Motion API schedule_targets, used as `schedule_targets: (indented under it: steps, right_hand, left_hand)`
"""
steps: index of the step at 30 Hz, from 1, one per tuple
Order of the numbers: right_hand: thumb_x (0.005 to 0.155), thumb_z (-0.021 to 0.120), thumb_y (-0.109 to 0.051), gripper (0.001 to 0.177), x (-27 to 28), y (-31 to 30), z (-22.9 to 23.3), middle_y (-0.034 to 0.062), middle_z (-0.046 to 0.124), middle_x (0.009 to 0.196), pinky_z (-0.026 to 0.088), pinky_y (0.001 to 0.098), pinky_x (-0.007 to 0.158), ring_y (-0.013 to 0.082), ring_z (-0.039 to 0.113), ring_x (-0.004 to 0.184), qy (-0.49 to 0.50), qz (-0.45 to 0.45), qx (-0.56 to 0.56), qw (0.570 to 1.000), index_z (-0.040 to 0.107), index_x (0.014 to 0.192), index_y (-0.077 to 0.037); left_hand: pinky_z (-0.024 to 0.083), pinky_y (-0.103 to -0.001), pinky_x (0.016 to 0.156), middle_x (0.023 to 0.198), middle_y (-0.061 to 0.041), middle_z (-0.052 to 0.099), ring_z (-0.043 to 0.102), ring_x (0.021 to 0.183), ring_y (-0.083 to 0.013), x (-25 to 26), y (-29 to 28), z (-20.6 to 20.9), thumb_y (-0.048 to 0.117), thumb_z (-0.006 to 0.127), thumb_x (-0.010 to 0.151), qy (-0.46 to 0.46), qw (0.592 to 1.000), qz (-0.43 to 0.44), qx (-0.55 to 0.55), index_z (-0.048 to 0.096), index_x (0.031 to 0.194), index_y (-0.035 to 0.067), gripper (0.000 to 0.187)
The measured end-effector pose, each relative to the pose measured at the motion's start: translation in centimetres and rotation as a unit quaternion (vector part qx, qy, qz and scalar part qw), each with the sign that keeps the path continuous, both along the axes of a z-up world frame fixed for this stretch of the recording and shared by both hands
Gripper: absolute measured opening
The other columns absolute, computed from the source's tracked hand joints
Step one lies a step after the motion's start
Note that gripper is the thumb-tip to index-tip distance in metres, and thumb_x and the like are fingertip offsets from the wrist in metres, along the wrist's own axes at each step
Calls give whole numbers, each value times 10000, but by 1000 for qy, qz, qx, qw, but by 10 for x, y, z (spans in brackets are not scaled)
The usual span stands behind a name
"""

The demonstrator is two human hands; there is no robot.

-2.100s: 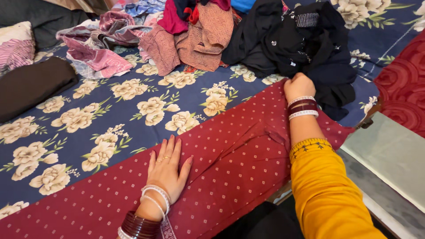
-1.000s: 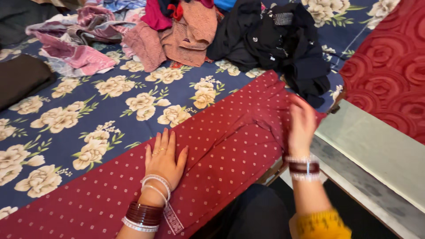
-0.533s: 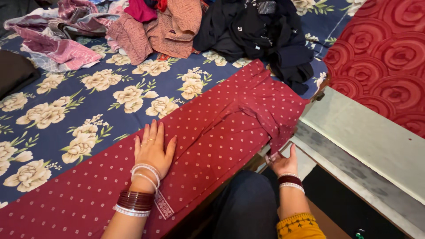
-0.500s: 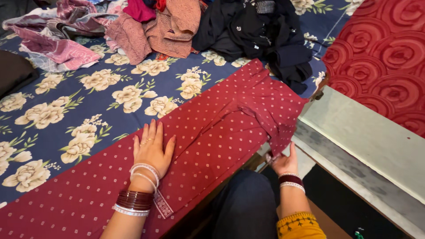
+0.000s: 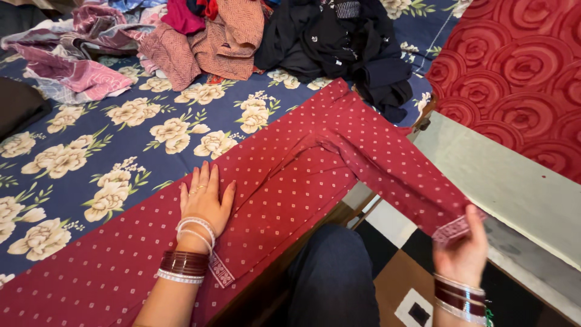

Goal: The person folds a maroon patterned shirt on a bed with a floral sheet. They smooth the fabric, fold the sleeves and sides, and then fold the shirt in half before placing it on a stack of folded clothes.

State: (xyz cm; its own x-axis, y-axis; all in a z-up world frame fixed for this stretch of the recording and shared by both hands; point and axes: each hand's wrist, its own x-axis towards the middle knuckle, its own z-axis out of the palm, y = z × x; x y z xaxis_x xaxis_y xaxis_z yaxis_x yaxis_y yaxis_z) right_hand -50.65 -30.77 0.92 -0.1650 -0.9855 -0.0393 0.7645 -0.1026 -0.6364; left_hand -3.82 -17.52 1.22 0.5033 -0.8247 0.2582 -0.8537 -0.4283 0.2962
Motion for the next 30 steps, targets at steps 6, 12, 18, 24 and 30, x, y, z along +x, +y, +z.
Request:
schedule_targets:
  steps: [6,12,18,24,30]
  right_hand:
    - [1034,687,-190,149,-6,4,59,49,764,1153,588,443,1008,223,744,1062,-36,8,-30,999,673,1157,-107]
    - [1026,659,-128,109,24,-13,77,52,752,1133,571,395,1015,214,728,1066,-34,57,-47,997,667,1129,-92]
    - [964,711,-60,194,118,-22,146,-21,694,1048,522,288,886,110,658,961,126,64,-209,967,654,1145,-100]
    - [910,756,-173,273,250,6,149,-22,633,841,459,279,583,100,580,694,416,221,-324,820,604,1091,-36]
    - [849,779,-257,545,325,46,94,67,655,758,520,337,620,175,637,676,590,194,-361,695,615,1312,-22]
  left_hand:
    - [98,-512,1221,1674,-112,223,162,1547,-281,1,1,-1,543,408,992,3,1000,-2,-8,336,1567,75,744]
    - [101,-508,1229,1669,-119,252,185,1548,-285,1,0,-3,545,416,995,-6,1000,-3,-26,361,1558,68,740]
    - [283,-484,1195,1557,-172,467,388,1462,-346,-4,17,13,413,500,1024,62,977,-65,-195,496,1467,28,586]
    - [510,-426,932,1212,-168,697,669,1055,-311,-16,28,28,382,433,1066,346,859,5,-378,611,1368,30,496]
    - [588,-348,800,1105,-159,725,726,902,-233,-18,18,26,611,360,979,702,623,-16,-345,427,1454,29,753]
